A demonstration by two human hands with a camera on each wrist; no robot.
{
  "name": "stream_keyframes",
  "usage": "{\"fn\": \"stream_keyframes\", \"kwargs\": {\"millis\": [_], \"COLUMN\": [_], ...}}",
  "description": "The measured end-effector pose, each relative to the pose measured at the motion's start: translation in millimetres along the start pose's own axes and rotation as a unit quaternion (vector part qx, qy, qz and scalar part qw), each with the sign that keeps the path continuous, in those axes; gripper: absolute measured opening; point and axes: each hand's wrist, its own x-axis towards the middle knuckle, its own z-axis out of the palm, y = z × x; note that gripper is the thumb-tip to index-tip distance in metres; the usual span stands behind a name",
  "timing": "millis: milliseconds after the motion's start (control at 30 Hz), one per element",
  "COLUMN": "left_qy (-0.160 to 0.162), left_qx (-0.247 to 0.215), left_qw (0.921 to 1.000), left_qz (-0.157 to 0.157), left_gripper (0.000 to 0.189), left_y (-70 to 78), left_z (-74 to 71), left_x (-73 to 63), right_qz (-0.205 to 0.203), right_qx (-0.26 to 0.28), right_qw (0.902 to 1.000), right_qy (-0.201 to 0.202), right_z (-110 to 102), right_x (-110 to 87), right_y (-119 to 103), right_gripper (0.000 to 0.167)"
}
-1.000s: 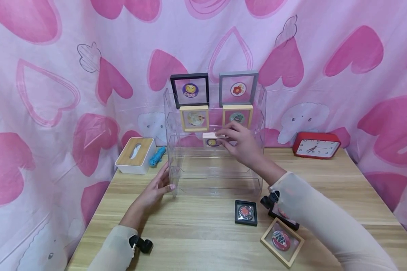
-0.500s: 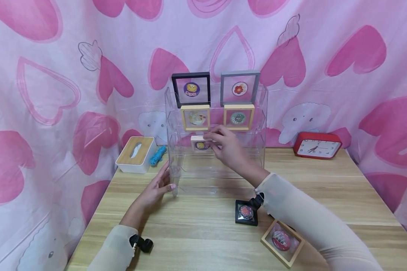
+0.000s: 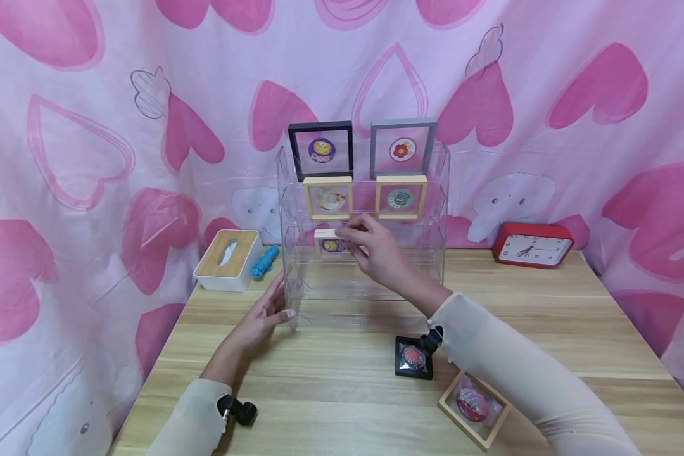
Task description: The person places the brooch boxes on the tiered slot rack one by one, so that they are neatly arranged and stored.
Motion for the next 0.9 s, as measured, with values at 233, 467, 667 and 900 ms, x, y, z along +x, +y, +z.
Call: {"fn": "stream_keyframes", "kwargs": {"millis": [233,467,667,900], "left_qy": [-0.002,0.004,0.007,0.009], "left_qx": [0.002,0.012,0.013,0.017], "left_qw": [1.0,0.9999,0.9999,0.9998], "left_qz": [0.008,0.001,0.0,0.003], "left_gripper": [0.099,0.098,0.098,0.097], "left_y": [1.2,0.5,0.4,0.7], "left_z": [0.8,0.2,1.4,2.3], "left_x": [-0.4,-0.9,-1.5,-1.8], "right_qz": [-0.012,0.016,0.022,0.043], "right_qx": [-0.009,-0.009,-0.011,-0.005], "right_qw": [0.9998,0.9998,0.9997,0.999], "right_qy": [0.016,0.004,-0.004,-0.014], "right_z": [-12,-34,-49,-64], "right_x": [-4.6,-24.0,-47.2,-76.4], "right_y": [4,6,11,16], "right_gripper": [0.036,0.036,0.034,0.034]}}
